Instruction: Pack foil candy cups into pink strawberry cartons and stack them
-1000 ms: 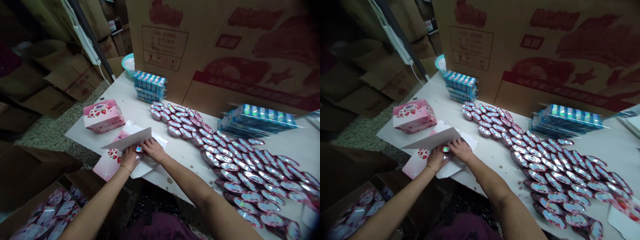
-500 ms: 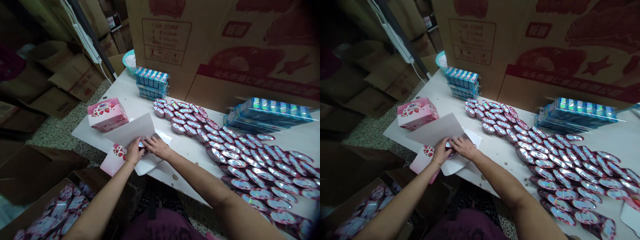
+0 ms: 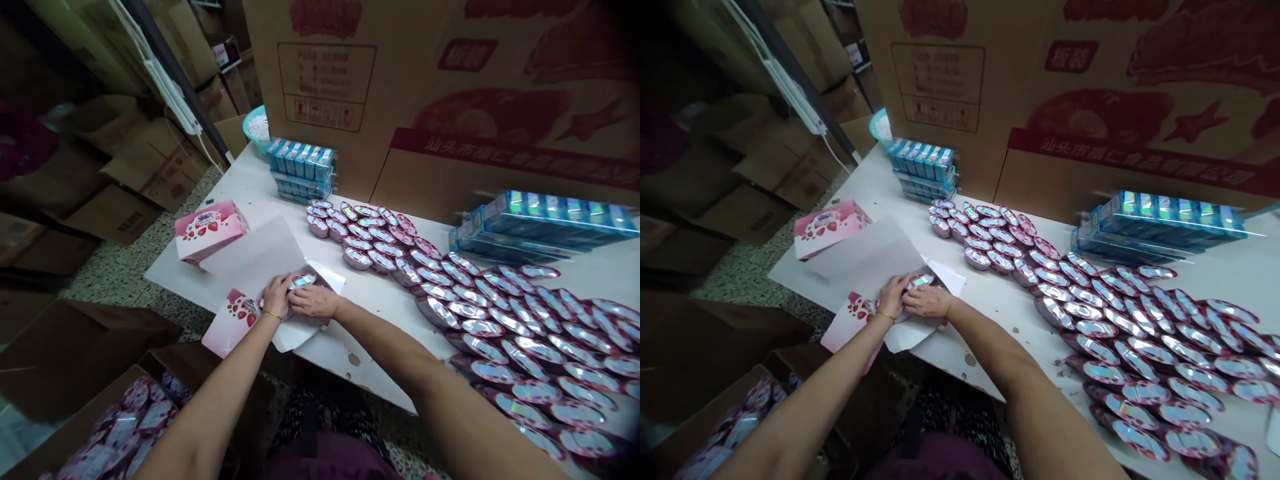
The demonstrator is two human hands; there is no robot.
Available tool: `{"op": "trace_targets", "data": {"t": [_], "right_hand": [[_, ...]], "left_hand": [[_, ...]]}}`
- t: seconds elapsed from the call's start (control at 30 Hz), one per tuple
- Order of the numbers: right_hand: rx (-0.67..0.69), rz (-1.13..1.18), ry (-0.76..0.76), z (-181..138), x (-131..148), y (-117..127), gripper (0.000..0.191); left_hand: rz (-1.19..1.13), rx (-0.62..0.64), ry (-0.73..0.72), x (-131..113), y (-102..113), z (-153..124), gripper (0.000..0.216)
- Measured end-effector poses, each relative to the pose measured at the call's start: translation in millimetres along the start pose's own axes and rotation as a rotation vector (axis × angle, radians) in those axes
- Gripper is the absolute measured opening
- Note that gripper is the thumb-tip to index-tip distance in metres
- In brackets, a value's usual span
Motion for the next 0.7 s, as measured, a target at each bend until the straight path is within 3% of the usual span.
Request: {"op": "trace_targets", "data": {"t": [0.13,0.2,0.3,0.4,0.53,0.7], "right_hand": [[-0.032,0.014,-0.136,-17.8,7.6,-2.8,0.03],[-0.021,0.047,-0.35,-35.2,19.3,-1.2,0.037],[0.098,0.12,-0.634,-54.9,29.9,-5.0,0.04],[0.264,0.213,-0.66,-55.1,27.0,-12.0,0.04],[0.396,0.316,-0.646,-40.7,19.2,-9.7,0.057],[0.48,0.384,-0.898,-15.2,25.8,-9.8,0.048]], "left_hand": [[0.141,0.0,0.017,0.2,6.5,-16.8,0.045],[0.192,-0.021,0.032,0.5,11.4,-31.8,0.051],[0.297,0.057,0.047,-0.8,13.5,-47.6,0.068],[0.419,0.139,0.096,-3.7,12.3,-49.1,0.063],[0.535,0.17,0.06,-9.4,6.5,-43.2,0.055],[0.531,0.174,-0.007,-9.5,-5.3,-45.9,0.052]]}}
Point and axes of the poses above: each hand's wrist, its own z-axis towards the middle knuckle, its own y-axis out of the back of the hand, x = y × z, the point moved 3 cm from there along z, towards the middle knuckle, and after that the axes turned 9 degrees about x, right-handed, at the moved point
